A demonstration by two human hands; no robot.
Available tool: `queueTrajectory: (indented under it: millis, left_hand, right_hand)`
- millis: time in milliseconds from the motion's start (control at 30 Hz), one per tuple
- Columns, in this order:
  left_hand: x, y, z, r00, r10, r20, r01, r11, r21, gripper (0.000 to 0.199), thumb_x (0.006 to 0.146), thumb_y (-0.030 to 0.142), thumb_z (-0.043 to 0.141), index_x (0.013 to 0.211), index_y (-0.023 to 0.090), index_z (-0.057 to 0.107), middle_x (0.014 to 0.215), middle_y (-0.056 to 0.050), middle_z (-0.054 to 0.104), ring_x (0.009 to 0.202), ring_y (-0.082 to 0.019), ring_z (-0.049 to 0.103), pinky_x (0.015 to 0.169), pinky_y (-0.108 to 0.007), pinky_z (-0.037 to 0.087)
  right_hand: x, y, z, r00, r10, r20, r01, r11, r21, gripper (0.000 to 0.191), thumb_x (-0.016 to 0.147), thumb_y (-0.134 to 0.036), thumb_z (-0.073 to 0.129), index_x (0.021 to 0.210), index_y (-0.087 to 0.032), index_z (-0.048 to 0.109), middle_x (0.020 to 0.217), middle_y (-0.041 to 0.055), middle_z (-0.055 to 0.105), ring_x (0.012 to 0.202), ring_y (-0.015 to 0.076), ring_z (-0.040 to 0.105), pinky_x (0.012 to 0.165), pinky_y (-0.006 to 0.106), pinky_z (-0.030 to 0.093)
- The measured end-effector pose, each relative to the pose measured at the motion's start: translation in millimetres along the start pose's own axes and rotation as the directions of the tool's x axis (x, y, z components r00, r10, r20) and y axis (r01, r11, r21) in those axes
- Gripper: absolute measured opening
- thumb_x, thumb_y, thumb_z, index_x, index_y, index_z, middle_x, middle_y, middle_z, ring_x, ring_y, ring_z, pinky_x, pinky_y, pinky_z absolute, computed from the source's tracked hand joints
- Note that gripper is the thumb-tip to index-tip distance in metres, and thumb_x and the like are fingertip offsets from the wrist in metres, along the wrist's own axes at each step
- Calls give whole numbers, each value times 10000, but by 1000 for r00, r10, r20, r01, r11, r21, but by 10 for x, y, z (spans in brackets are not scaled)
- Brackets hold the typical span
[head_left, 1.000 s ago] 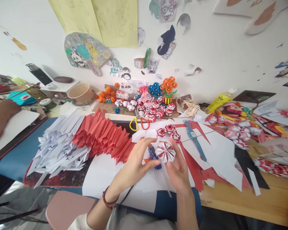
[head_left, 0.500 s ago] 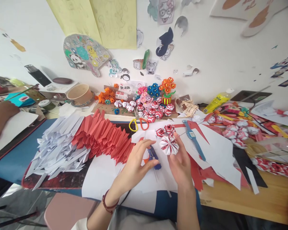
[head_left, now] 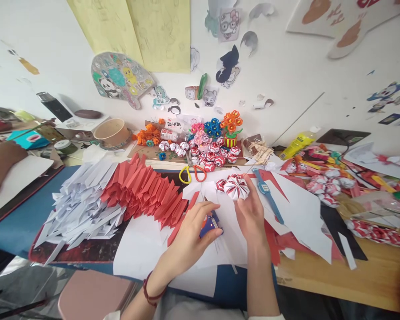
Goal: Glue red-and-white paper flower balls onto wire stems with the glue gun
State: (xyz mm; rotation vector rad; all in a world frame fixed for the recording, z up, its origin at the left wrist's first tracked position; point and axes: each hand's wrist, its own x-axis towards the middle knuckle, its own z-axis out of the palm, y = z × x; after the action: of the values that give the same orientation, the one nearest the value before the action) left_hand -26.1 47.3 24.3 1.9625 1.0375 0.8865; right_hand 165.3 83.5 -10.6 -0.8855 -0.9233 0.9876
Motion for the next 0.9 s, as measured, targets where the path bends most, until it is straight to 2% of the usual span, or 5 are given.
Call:
queueTrajectory:
  millis: [200, 367, 533, 733, 900]
  left_hand:
    - [-11, 31, -9, 999, -7, 32, 6, 1000, 14, 398, 1017, 339, 600, 1395, 252, 509, 1379, -124, 579, 1229, -257, 588, 1069, -443, 483]
    - [-6, 28, 14, 999, -13, 51, 13, 1000, 11, 374, 1019, 332, 595, 1378, 241, 542, 1390, -129, 588, 1323, -274, 542, 1120, -458, 458]
    - [-4, 51, 52, 999, -4, 54, 4, 1000, 4, 364, 1020, 310, 594, 1375, 243, 546, 1392, -118, 593, 1313, -256, 552, 1104, -431, 465]
    - [-13, 119, 86, 997, 3, 78, 0, 999, -37, 216, 1023, 244, 587, 1234, 233, 634, 1216, -81, 684, 1148, -226, 634, 1003, -355, 498]
    - [-104, 132, 160, 1000, 2, 31, 3, 983, -186, 189, 1045, 206, 528, 1175, 215, 665, 1167, -78, 682, 1021, -180, 652, 947, -310, 516]
  right_hand:
    - [9, 64, 30, 1000, 29, -7, -29, 1000, 8, 657, 851, -384, 768, 1468, -349, 548, 1576, 41, 516, 1518, 312, 399, 1265, 580, 276]
    - [25, 76, 44, 1000, 21, -10, -21, 1000, -6, 653, 856, -389, 763, 1469, -337, 545, 1597, 32, 489, 1533, 296, 369, 1276, 565, 248]
    - [47, 85, 48, 1000, 6, -12, -6, 1000, 3, 622, 871, -381, 751, 1458, -334, 550, 1617, 30, 459, 1525, 281, 382, 1268, 558, 266]
    - [63, 140, 32, 1000, 12, -13, -12, 1000, 19, 644, 880, -374, 747, 1481, -309, 524, 1633, 45, 438, 1536, 268, 363, 1277, 540, 247]
    - [74, 153, 31, 1000, 29, -8, -28, 999, 45, 680, 887, -362, 743, 1515, -297, 489, 1647, 57, 415, 1536, 278, 361, 1279, 533, 237]
